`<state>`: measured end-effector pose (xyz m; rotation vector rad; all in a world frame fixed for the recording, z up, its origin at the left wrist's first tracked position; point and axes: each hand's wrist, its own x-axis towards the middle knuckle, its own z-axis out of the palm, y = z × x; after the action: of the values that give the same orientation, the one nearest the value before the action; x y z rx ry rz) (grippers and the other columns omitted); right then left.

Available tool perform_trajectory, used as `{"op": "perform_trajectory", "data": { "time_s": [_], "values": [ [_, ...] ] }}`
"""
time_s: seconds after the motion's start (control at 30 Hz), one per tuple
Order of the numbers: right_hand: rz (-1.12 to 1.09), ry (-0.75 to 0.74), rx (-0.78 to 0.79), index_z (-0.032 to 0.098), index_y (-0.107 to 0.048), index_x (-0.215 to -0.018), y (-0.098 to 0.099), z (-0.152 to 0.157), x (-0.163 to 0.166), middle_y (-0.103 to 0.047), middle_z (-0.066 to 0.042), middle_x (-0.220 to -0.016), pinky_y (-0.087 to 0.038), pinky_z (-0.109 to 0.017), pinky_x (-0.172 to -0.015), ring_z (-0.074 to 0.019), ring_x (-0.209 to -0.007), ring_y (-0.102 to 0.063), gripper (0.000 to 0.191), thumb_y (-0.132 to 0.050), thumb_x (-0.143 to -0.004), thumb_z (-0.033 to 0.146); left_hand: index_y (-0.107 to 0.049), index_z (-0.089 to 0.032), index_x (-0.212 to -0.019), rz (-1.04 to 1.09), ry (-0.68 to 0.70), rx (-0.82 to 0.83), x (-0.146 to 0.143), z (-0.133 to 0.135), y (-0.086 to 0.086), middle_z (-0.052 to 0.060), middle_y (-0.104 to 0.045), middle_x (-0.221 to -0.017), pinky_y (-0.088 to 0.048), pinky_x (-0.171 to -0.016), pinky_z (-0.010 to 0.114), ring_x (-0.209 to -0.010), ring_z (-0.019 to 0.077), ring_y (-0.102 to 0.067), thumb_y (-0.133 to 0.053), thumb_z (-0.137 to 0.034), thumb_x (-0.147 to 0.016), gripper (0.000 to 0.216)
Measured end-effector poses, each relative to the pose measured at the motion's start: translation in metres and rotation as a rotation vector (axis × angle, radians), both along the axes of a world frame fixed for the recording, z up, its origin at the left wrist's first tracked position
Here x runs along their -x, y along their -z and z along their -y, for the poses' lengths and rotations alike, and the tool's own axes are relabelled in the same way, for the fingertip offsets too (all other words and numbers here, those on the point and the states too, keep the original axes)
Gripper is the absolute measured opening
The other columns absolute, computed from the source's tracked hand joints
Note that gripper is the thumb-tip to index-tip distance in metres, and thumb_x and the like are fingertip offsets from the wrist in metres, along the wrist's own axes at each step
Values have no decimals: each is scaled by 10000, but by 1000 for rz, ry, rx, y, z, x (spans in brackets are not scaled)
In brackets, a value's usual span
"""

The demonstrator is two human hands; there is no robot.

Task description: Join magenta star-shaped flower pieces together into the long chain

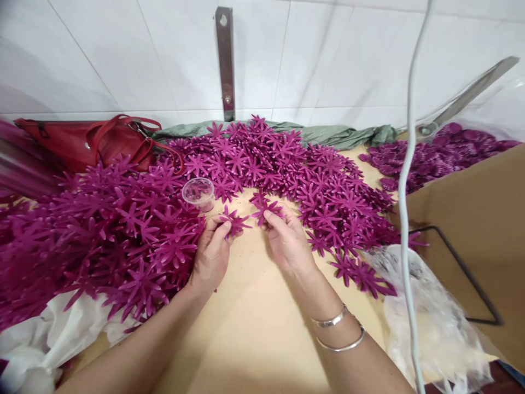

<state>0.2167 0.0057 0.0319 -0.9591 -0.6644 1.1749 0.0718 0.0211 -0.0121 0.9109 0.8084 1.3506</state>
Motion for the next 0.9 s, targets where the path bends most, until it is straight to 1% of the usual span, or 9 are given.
{"op": "perform_trajectory", "data": {
  "time_s": [0.13, 0.27, 0.37, 0.47, 0.53, 0.63, 0.73, 0.83, 0.9],
  "values": [
    [92, -4, 5, 274, -789, -961, 3, -2, -3, -785, 11, -943, -551, -282, -821, -150, -826, -682, 282, -919, -714, 314, -639, -220, -882, -291, -67, -155, 7, 3, -12, 7, -632, -868, -491, -805, 280, -840, 164, -602, -613, -307, -939, 107],
    [156, 11, -5, 260, -795, -869, 8, -4, -2, -781, 15, -881, -545, -285, -841, -144, -816, -681, 278, -956, -672, 372, -644, -205, -839, -453, -114, -238, 10, 5, -21, 30, -631, -851, -482, -853, 316, -859, 183, -601, -522, -349, -998, 247],
    [183, -20, 0, 249, -806, -885, 8, -2, 0, -781, 7, -875, -538, -278, -818, -140, -792, -670, 294, -942, -693, 424, -675, -201, -920, -423, -138, -228, 8, 4, -20, 44, -679, -918, -501, -882, 329, -898, 190, -636, -589, -384, -978, 209],
    [227, -136, 10, 236, -804, -930, 9, 1, 1, -774, -5, -862, -526, -276, -749, -142, -745, -650, 303, -899, -751, 461, -713, -214, -1059, -362, -118, -275, 5, 2, -16, 66, -719, -1085, -498, -996, 359, -1063, 213, -660, -679, -378, -937, 206],
    [259, -208, 23, 229, -788, -922, 11, 3, 1, -750, 3, -812, -505, -270, -695, -137, -694, -621, 287, -876, -782, 462, -739, -223, -1057, -377, -115, -313, 4, 0, -13, 69, -715, -1118, -473, -1055, 377, -1131, 226, -642, -713, -355, -917, 194],
    [276, -229, 34, 217, -747, -834, 15, 3, 2, -707, 20, -755, -478, -263, -663, -124, -648, -577, 289, -892, -763, 456, -735, -216, -963, -359, -92, -292, 5, -2, -8, 55, -700, -1019, -503, -977, 354, -1027, 210, -651, -707, -328, -920, 123],
    [212, -188, 37, 211, -693, -718, 12, 2, 3, -669, 31, -696, -468, -259, -661, -114, -620, -542, 350, -916, -720, 481, -693, -215, -954, -291, -98, -207, 5, -2, -6, 32, -675, -969, -515, -852, 298, -896, 168, -638, -679, -341, -943, 127],
    [119, -178, 44, 219, -708, -730, 5, 1, 5, -671, 29, -702, -471, -261, -678, -118, -635, -546, 340, -925, -705, 478, -641, -219, -926, -233, -137, -123, 4, -2, -8, -4, -623, -851, -499, -737, 258, -755, 135, -588, -666, -388, -952, 173],
    [112, -183, 40, 223, -734, -771, 3, 1, 5, -683, 23, -726, -475, -266, -700, -126, -662, -564, 322, -932, -697, 465, -605, -219, -887, -191, -145, -94, 4, -2, -11, -20, -582, -788, -488, -690, 245, -700, 126, -563, -661, -416, -953, 216]
  ]
}}
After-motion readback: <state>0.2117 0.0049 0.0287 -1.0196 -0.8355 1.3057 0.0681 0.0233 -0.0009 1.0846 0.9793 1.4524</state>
